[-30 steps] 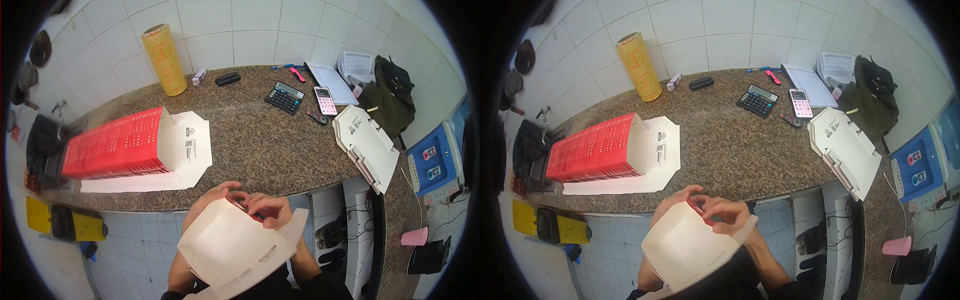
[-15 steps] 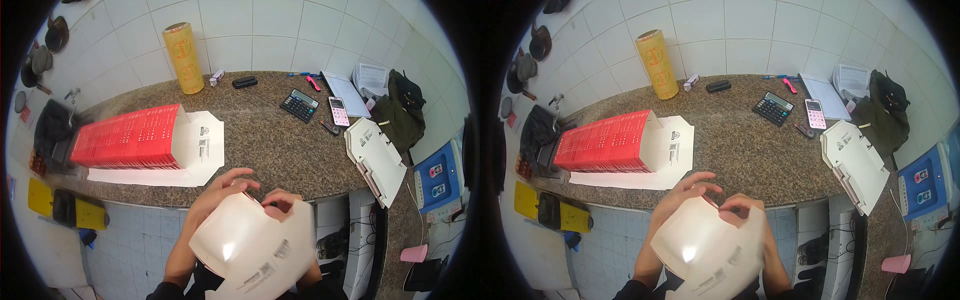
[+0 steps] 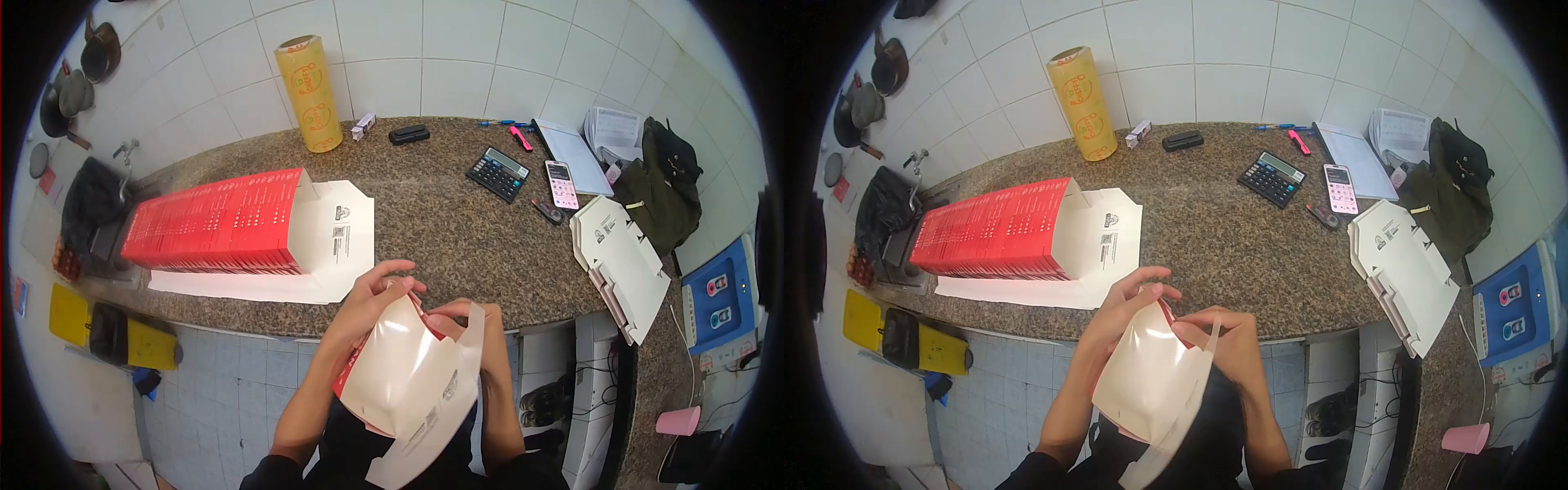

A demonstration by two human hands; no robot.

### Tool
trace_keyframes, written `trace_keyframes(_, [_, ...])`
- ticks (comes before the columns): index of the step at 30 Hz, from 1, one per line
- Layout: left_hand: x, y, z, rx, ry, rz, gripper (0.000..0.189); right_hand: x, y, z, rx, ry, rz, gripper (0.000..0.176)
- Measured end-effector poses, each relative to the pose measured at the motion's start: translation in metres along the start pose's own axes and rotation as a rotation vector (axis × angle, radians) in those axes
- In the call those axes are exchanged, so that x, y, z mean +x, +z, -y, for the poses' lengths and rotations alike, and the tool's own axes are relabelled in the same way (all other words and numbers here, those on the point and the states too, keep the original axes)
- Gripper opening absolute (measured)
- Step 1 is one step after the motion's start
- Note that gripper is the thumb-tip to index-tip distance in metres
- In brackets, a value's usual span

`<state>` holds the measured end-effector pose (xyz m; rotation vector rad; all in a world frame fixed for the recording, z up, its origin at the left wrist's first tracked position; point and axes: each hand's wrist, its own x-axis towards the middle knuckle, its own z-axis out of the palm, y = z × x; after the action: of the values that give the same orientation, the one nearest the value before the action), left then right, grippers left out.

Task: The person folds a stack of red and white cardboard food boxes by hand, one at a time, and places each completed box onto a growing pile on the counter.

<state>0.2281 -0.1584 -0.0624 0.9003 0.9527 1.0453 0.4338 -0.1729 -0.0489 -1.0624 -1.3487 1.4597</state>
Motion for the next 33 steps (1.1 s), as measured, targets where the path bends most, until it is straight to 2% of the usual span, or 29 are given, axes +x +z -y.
trace_keyframes(1, [0.001,0.001,-0.002,0.005,0.005,-0.021,0.044,-0.001,0.0,0.004,0.018,0.088,-0.017,0.015])
trace_keyframes(2, [0.002,0.002,-0.003,0.011,0.012,-0.041,0.044,0.0,0.0,0.004,0.018,0.087,-0.016,0.015])
trace_keyframes(7, [0.01,0.001,0.0,0.047,0.064,-0.062,0.043,0.007,-0.004,-0.006,0.01,-0.05,-0.035,0.014])
trace_keyframes(9, [0.011,0.005,0.001,0.091,0.093,-0.065,0.042,0.015,0.0,-0.021,-0.112,-0.002,-0.109,0.013])
trace_keyframes(11, [0.01,0.01,-0.001,0.231,0.202,-0.101,0.036,0.017,0.002,-0.024,-0.116,0.064,-0.086,0.016])
trace_keyframes(12, [0.012,0.007,-0.001,0.232,0.204,-0.1,0.036,0.019,0.002,-0.028,0.05,0.058,-0.15,0.016])
trace_keyframes(14, [0.014,-0.003,0.0,-0.028,0.067,-0.179,0.032,0.025,-0.003,-0.04,0.398,0.088,-0.231,0.022])
trace_keyframes(15, [0.014,-0.01,0.0,-0.027,0.07,-0.179,0.032,0.024,-0.007,-0.044,0.398,0.085,-0.229,0.022])
trace_keyframes(17, [0.011,-0.021,0.003,-0.244,0.054,-0.297,0.037,0.016,-0.016,-0.053,0.381,-0.062,-0.194,0.03])
trace_keyframes(18, [0.004,-0.016,-0.004,-0.262,0.124,-0.353,0.041,0.007,-0.028,-0.057,0.344,-0.013,-0.056,0.043])
trace_keyframes(19, [0.003,-0.016,-0.001,-0.264,0.128,-0.356,0.041,-0.006,-0.039,-0.066,0.343,-0.014,-0.051,0.043])
trace_keyframes(21, [-0.003,-0.016,0.014,-0.295,0.365,-0.466,0.036,-0.029,-0.053,-0.086,0.243,-0.059,0.199,0.06])
trace_keyframes(22, [-0.007,-0.015,0.026,-0.222,0.397,-0.526,0.022,-0.032,-0.05,-0.091,0.244,-0.056,0.201,0.06])
trace_keyframes(23, [-0.014,-0.015,0.032,-0.222,0.394,-0.53,0.022,-0.034,-0.045,-0.095,0.414,-0.081,0.098,0.062])
trace_keyframes(24, [-0.023,-0.012,0.036,0.012,0.491,-0.409,0.023,-0.037,-0.043,-0.096,0.58,-0.104,-0.009,0.065])
trace_keyframes(25, [-0.03,-0.011,0.039,0.245,0.584,-0.28,0.03,-0.037,-0.047,-0.09,0.578,-0.101,-0.01,0.065])
trace_keyframes(26, [-0.032,-0.03,0.05,0.166,0.429,-0.147,0.054,-0.035,-0.053,-0.077,0.502,0.056,-0.095,0.062])
trace_keyframes(27, [-0.034,-0.037,0.047,0.166,0.428,-0.144,0.054,-0.032,-0.056,-0.064,0.426,0.212,-0.18,0.058])
trace_keyframes(28, [-0.034,-0.043,0.042,0.149,0.358,-0.067,0.063,-0.028,-0.056,-0.052,0.321,0.037,-0.077,0.051])
trace_keyframes(29, [-0.033,-0.042,0.03,0.131,0.29,0.007,0.073,-0.021,-0.067,-0.059,0.174,-0.029,0.066,0.048])
trace_keyframes(30, [-0.038,-0.031,0.019,0.009,0.161,-0.017,0.085,-0.014,-0.076,-0.061,0.08,-0.219,0.17,0.049])
trace_keyframes(31, [-0.043,-0.026,0.009,0.009,0.161,-0.02,0.085,-0.008,-0.077,-0.059,-0.014,-0.407,0.272,0.051])
trace_keyframes(33, [-0.047,-0.022,-0.001,0.031,0.067,0.126,0.084,-0.013,-0.073,-0.054,-0.002,-0.352,0.219,0.055])
